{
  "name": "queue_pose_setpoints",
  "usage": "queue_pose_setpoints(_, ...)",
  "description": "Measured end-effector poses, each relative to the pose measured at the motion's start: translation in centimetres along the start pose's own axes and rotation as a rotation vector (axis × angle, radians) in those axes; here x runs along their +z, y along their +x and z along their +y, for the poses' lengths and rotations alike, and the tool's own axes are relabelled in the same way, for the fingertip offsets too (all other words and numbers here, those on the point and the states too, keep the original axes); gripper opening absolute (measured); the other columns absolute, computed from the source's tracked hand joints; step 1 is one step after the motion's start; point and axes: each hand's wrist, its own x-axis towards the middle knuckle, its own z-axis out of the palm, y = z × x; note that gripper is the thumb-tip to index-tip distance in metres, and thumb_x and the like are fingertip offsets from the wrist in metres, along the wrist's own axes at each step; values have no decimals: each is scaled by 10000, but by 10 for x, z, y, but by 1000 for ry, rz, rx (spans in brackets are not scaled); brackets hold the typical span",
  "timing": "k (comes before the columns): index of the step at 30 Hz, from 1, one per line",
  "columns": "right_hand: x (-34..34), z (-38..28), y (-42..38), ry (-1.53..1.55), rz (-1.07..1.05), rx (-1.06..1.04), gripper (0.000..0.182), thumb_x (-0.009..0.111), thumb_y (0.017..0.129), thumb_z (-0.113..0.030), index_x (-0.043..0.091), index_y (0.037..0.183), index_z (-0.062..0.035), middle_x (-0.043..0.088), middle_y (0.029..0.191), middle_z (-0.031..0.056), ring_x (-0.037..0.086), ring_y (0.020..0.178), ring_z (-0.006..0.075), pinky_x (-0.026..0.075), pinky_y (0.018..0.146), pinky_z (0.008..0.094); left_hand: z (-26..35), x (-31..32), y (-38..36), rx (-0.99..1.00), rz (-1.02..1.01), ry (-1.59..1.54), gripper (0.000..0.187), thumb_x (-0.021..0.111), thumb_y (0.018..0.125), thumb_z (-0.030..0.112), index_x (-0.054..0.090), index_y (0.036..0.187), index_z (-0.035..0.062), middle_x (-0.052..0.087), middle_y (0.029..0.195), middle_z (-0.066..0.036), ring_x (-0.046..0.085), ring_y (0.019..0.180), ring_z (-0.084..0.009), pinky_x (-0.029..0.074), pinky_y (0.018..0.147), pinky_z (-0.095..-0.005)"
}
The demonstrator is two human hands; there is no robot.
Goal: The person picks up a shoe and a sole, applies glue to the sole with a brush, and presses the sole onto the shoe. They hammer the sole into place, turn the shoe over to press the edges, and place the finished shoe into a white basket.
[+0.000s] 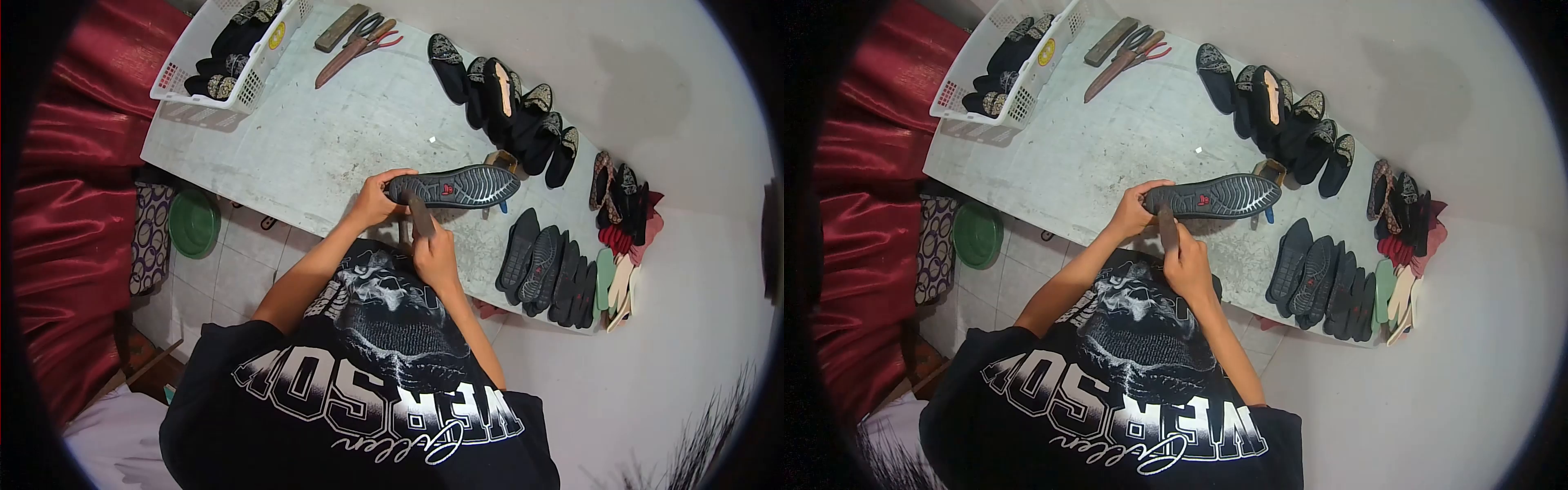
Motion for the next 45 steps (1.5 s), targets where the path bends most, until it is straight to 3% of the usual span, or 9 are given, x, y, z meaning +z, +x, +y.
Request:
queue_pose_setpoints(3, -11, -4, -1, -131, -36, 40, 320, 466, 924, -79, 656, 1157, 29, 585, 643, 137, 607, 542, 269, 450, 544, 380, 2, 1, 1, -6, 32, 67, 724, 933, 642, -3, 681, 1321, 23, 736, 1169, -59, 674, 1020, -114, 546, 939, -273)
queue_pose_setpoints(5, -15, -15, -10, -36, -1, 8, 213, 512, 976, -129, 600, 1038, 54, 606, 716, 279, 653, 700, 493, 479, 598, 471, 7, 4, -3, -31, 23, 23, 718, 924, 640, -7, 684, 1316, 20, 738, 1178, -64, 676, 1026, -117, 545, 946, -275)
queue_pose_setpoints(6, -14, -20, -12, -3, 51, -63, 186, 516, 961, -127, 580, 993, 45, 602, 720, 287, 646, 704, 501, 476, 598, 480, 10, 4, -2, -61, 9, -23, 712, 916, 638, -10, 687, 1311, 18, 739, 1188, -69, 678, 1032, -121, 544, 952, -278)
queue_pose_setpoints(11, -23, -7, -9, -151, 17, 31, 140, 547, 915, -97, 572, 960, 33, 607, 705, 274, 655, 707, 496, 486, 596, 456, 3, 2, 6, 18, 36, 69, 700, 919, 644, 9, 691, 1306, 17, 734, 1205, -72, 677, 1061, -127, 538, 970, -288)
queue_pose_setpoints(13, -22, -16, -15, -33, 84, -50, 155, 489, 892, -55, 585, 956, 48, 589, 661, 205, 604, 550, 404, 449, 547, 434, 7, 2, 0, -7, 20, 90, 699, 919, 650, 11, 685, 1310, 11, 733, 1211, -77, 678, 1067, -128, 537, 975, -289)
queue_pose_setpoints(19, -20, -8, -10, -159, 73, 24, 131, 541, 937, -108, 555, 954, 21, 599, 704, 274, 653, 709, 499, 483, 585, 448, -4, 0, 4, 33, 31, 65, 721, 954, 666, 64, 669, 1325, 3, 732, 1204, -78, 674, 1060, -120, 540, 967, -286)
queue_pose_setpoints(21, -17, -21, -13, 23, 47, 17, 137, 532, 966, -112, 539, 947, 24, 602, 737, 298, 637, 726, 517, 483, 593, 486, 10, 1, -2, 19, 2, 71, 734, 959, 662, 72, 665, 1332, 7, 733, 1204, -76, 678, 1059, -126, 541, 972, -291)
queue_pose_setpoints(33, -8, -18, 13, -103, 49, 12, 146, 529, 989, -96, 548, 920, 31, 583, 684, 273, 642, 658, 480, 469, 574, 446, 4, 3, 2, -31, -14, -52, 695, 891, 719, -66, 632, 1363, -14, 696, 1245, -76, 644, 1070, -114, 523, 967, -271)
queue_pose_setpoints(45, 4, -10, 16, 20, 32, 47, 153, 507, 978, -91, 561, 936, 46, 614, 766, 324, 622, 764, 544, 478, 635, 534, 6, -6, -3, -11, -43, 111, 742, 890, 690, -69, 631, 1380, 25, 723, 1156, -61, 667, 1026, -123, 552, 940, -291)
